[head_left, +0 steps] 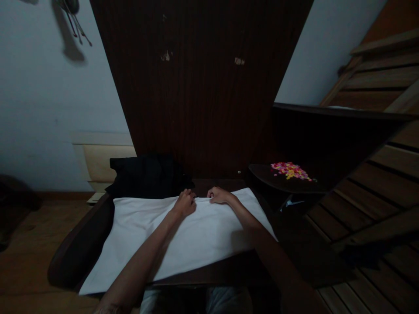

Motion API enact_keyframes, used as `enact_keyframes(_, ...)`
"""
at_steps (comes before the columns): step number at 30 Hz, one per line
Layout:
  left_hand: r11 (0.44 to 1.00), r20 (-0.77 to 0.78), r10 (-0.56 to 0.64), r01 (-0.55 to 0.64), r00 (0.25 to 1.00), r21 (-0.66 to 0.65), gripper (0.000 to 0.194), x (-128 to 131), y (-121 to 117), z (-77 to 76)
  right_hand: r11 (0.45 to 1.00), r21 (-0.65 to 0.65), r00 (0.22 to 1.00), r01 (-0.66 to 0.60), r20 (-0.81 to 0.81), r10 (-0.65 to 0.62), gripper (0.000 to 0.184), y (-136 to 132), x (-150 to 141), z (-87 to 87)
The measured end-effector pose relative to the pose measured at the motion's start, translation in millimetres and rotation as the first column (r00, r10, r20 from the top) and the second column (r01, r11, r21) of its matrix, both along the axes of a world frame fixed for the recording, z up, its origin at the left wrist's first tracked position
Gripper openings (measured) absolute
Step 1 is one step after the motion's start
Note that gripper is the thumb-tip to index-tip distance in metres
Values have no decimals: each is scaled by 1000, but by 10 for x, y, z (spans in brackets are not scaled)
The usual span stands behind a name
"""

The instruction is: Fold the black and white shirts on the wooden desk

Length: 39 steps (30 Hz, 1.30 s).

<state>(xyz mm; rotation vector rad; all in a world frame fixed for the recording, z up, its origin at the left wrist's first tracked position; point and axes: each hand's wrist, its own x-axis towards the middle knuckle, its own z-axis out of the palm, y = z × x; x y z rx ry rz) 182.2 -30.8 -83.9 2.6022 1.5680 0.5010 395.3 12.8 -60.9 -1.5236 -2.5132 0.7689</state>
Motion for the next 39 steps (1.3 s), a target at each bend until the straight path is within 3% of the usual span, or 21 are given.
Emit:
enact_keyframes(4, 988, 181, -35, 6, 983, 156, 34, 9, -82, -133, 994, 97, 999, -47, 11, 46, 28, -64, -7, 22)
enact_keyframes(7, 978, 251, -62, 8, 966, 210, 26, 6, -141, -201, 992, 92, 996, -82, -16, 84, 25, -87, 10, 16)
enact_keyframes(9, 978, 273, -55, -4, 961, 210, 17, 10, -176, -212, 995, 48, 994, -91, -60, 94, 20, -82, 28, 11)
enact_keyframes(13, 987, 307, -69, 20, 949, 162, 28, 13, -228, -168, 995, -2, 987, -103, -125, 102, 21, -57, 56, -10)
enact_keyframes(18, 988, 363, -104, 53, 926, 146, 25, -11, -239, -138, 967, 70, 965, -246, -81, 251, 16, -57, 93, -33)
enact_keyframes(22, 985, 362, -86, 24, 928, 171, 22, -14, -227, -161, 951, 133, 959, -279, -12, 283, 8, -60, 108, -19)
enact_keyframes(29, 976, 287, -34, -30, 957, 215, 26, -8, -217, -198, 943, 260, 974, -208, 146, 175, 13, -45, 104, 19)
enact_keyframes(35, 985, 231, -61, 21, 971, 171, 19, -4, -199, -237, 910, 213, 934, -356, 71, 349, 13, -55, 144, 6)
enact_keyframes(39, 988, 206, -44, 12, 978, 151, 18, 3, -201, -263, 911, 265, 943, -316, 192, 271, 20, -150, 166, 50)
